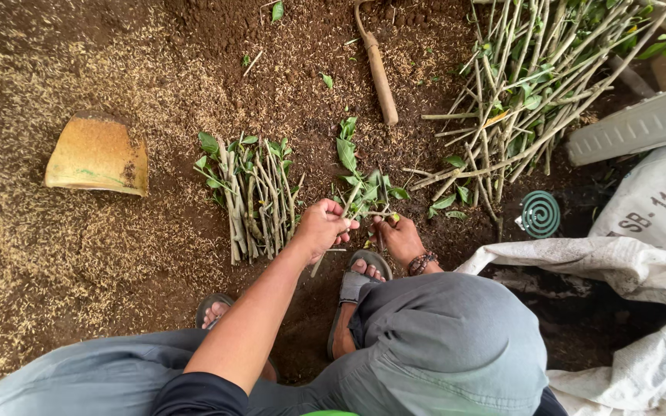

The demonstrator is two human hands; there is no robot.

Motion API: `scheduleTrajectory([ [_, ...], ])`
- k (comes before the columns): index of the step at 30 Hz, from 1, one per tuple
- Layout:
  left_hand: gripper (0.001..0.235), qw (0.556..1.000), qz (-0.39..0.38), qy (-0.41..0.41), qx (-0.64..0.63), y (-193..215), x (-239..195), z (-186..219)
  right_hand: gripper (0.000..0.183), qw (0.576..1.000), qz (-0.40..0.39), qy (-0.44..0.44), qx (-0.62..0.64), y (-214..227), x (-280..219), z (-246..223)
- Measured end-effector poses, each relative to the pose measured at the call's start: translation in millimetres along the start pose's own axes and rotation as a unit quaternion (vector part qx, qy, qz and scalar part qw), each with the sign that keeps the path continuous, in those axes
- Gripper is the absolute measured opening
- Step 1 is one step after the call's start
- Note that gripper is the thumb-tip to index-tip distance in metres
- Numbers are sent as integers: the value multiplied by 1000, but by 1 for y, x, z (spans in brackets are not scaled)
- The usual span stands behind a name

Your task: The person sits on the ground and uses pruning shears to trim leaves and side branches from multiple plant stems. They handle each stem individually, cutting away foliage and placing the trimmed stems into a growing pile on the left.

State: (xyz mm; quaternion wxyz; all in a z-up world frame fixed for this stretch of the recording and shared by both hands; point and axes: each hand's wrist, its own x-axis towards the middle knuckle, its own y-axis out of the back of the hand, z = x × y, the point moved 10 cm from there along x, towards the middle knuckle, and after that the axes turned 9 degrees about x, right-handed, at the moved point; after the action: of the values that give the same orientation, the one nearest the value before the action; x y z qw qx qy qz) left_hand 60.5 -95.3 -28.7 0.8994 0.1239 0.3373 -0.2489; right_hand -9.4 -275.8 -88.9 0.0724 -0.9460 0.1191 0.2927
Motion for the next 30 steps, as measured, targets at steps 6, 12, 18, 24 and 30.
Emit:
scheduleTrajectory([
  [6,20,998,38,-27,49,13,2,-12,31,996,69,-43,-25,35,21,24],
  [12,20,993,95,-65,-1,32,33,-27,40,894,115,70,-427,55,15,-9],
  [18,28,984,168,-25,-53,51,55,-21,41,855,121,-48,-501,57,-4,-2],
  [24,14,960,272,-5,-60,114,39,0,40,857,177,2,-484,59,-7,-19],
  [30,17,944,301,97,-94,157,20,-32,37,880,169,21,-444,45,0,-10],
])
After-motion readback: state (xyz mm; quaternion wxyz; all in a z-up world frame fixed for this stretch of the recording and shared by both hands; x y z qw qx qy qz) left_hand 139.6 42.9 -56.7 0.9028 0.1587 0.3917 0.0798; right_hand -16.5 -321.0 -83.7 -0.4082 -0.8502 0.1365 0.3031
